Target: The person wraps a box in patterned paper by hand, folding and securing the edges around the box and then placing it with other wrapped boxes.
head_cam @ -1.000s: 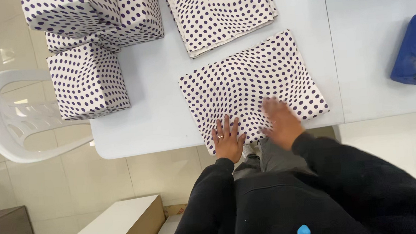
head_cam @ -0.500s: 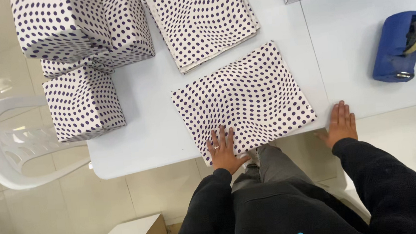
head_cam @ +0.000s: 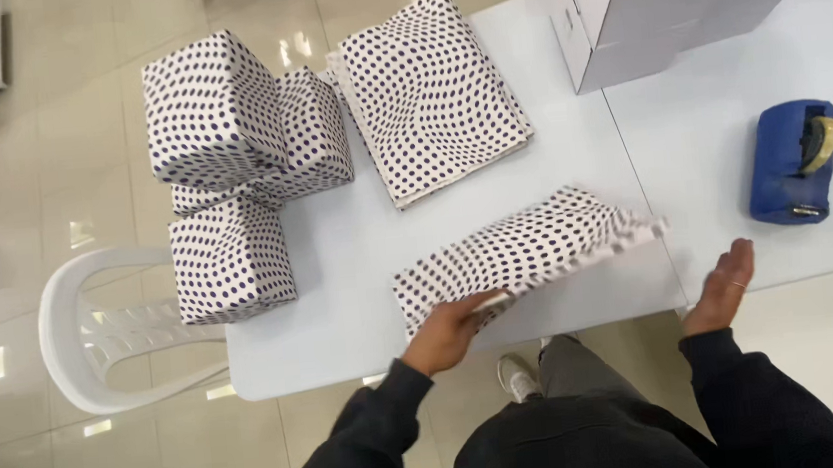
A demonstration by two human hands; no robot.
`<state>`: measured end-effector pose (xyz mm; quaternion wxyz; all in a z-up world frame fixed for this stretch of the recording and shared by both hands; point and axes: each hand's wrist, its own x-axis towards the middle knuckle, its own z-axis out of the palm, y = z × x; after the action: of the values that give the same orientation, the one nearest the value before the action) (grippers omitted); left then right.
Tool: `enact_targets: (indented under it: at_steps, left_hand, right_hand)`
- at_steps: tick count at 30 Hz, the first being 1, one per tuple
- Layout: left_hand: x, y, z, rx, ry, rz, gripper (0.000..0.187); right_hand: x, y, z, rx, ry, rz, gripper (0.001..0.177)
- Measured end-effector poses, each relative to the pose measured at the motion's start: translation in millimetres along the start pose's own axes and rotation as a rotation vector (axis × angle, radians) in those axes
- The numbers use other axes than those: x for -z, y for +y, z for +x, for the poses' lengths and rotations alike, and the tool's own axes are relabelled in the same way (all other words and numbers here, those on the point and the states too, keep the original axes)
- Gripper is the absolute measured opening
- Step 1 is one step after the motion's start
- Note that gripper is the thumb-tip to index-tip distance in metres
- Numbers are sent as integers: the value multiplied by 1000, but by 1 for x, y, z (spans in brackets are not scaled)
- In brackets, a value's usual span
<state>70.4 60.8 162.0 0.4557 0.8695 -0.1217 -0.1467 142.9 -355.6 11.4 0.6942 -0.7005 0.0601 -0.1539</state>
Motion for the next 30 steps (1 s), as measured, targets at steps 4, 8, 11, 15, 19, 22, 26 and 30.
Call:
enact_targets:
  at_steps: [4,8,11,15,19,22,26,30]
  left_hand:
    - [101,22,17,207,168,-379,45]
    - [149,-31,68,346,521,-996,56]
    - [154,-95,116,346,667,-1194,50]
    - [158,-178,164,475,711,-1192,61]
    - [151,-259,211,723,877,-929,50]
    - [147,-313,234,879,888,-604,64]
    - [159,-269,258,874,833,-356,67]
    - [154,-277,267,933,770,-173,63]
  right_hand:
    - [-27,9,26,-236,-111,108,90]
    - [-128,8,72,-346,-440,270,96]
    - [-205,-82,114,-329,-611,94,83]
    - [-274,-98,180,-565,-667,-205,92]
    - [-307,-35,227,-556,-608,-270,95]
    - [-321,1,249,-452,-613,-493,82]
    - [-323,66,253,-178,-760,-970,45]
    - [-325,74,253,-121,-742,-992,50]
